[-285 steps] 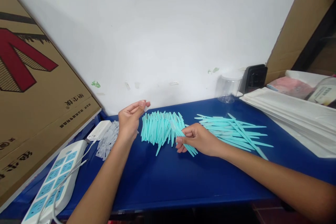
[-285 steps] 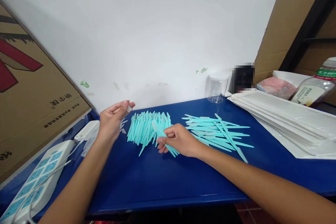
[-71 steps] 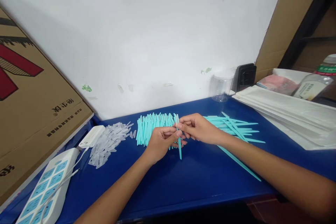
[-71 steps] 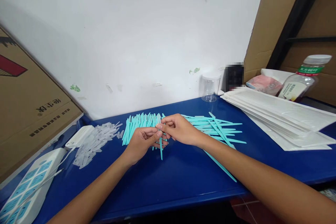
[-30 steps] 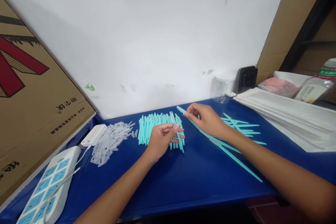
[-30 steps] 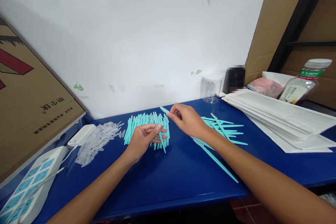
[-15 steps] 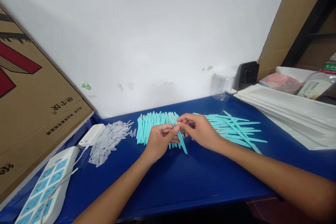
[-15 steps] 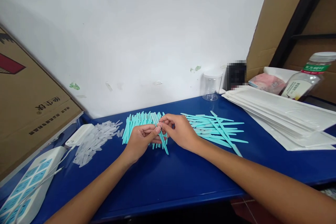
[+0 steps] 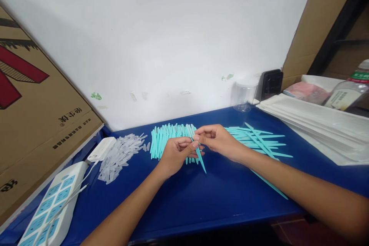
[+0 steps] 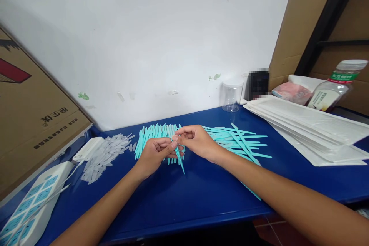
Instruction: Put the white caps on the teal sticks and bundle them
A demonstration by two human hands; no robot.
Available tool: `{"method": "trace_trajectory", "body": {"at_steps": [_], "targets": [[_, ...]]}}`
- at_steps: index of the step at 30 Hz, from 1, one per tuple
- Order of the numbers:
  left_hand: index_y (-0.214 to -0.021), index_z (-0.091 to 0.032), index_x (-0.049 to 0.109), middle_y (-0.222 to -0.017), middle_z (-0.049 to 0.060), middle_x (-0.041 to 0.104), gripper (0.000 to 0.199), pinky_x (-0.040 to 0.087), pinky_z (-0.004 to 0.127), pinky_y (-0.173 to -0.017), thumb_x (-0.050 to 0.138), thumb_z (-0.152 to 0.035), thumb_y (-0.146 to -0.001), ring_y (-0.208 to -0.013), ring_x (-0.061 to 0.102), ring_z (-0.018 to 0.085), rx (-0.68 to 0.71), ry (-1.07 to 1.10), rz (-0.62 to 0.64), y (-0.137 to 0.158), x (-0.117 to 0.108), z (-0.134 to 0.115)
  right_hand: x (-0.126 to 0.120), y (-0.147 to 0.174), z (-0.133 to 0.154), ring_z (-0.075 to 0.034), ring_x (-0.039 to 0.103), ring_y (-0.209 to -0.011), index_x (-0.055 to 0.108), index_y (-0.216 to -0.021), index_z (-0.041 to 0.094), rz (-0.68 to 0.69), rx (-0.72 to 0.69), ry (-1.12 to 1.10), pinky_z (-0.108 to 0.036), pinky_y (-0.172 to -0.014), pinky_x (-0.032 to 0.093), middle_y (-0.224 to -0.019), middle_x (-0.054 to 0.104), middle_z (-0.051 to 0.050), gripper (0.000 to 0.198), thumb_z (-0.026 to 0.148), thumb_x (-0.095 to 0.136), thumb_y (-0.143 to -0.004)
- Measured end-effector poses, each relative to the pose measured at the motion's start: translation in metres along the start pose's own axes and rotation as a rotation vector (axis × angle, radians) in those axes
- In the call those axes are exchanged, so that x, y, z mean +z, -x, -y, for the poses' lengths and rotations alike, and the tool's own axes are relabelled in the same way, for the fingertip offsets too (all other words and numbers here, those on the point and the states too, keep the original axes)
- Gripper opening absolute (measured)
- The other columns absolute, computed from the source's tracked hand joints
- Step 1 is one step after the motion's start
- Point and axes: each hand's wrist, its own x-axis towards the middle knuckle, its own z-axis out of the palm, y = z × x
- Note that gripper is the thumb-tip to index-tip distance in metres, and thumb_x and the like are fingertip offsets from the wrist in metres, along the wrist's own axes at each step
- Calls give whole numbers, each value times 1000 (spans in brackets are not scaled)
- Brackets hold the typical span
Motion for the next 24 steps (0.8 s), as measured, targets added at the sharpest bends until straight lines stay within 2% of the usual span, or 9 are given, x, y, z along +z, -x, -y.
{"method": "trace_trajectory", "body": {"at_steps": [4,8,10,14,17,24], "targets": [[-89,-12,73,-89,12,78,43,64,39,-77,73,-55,-83,-83,76,27,-17,8,-24,1,1,-4,0,1,2,-10,51,-56,72,-96,15,13,-20,18,-24,-49,38,-68,61,1,47,56,81,-75],[-81,-12,70,-83,10,77,41,64,41,-78,75,-53,-82,-80,76,25,-25,7,-86,0,1,-7,-1,2,4,-7,41,-51,71,-84,15,56,-110,86,-23,-48,35,-64,54,4,41,56,73,-83],[-82,-12,71,-82,10,77,41,64,42,-78,76,-53,-82,-80,76,25,-28,9,-80,0,1,-6,0,2,5,-7,43,-52,71,-84,15,50,-119,92,-23,-48,34,-66,56,3,40,55,74,-83],[-82,-11,71,-84,11,77,40,64,41,-77,77,-51,-81,-80,76,25,-31,27,-17,-1,0,0,2,2,2,-10,53,-57,73,-92,15,21,-34,42,-23,-47,36,-70,63,0,44,55,80,-77],[-82,-11,72,-85,11,77,39,65,41,-76,78,-49,-81,-79,76,26,-43,37,-17,-1,0,2,2,1,1,-10,53,-55,73,-93,14,13,-4,12,-23,-47,38,-68,63,0,47,56,82,-73],[-99,-12,75,-102,14,78,38,63,43,-85,73,-48,-87,-94,76,28,-42,73,76,0,0,1,0,0,-3,-11,52,-56,73,-93,14,31,4,-72,-26,-51,46,-61,60,2,48,53,88,-67]]}}
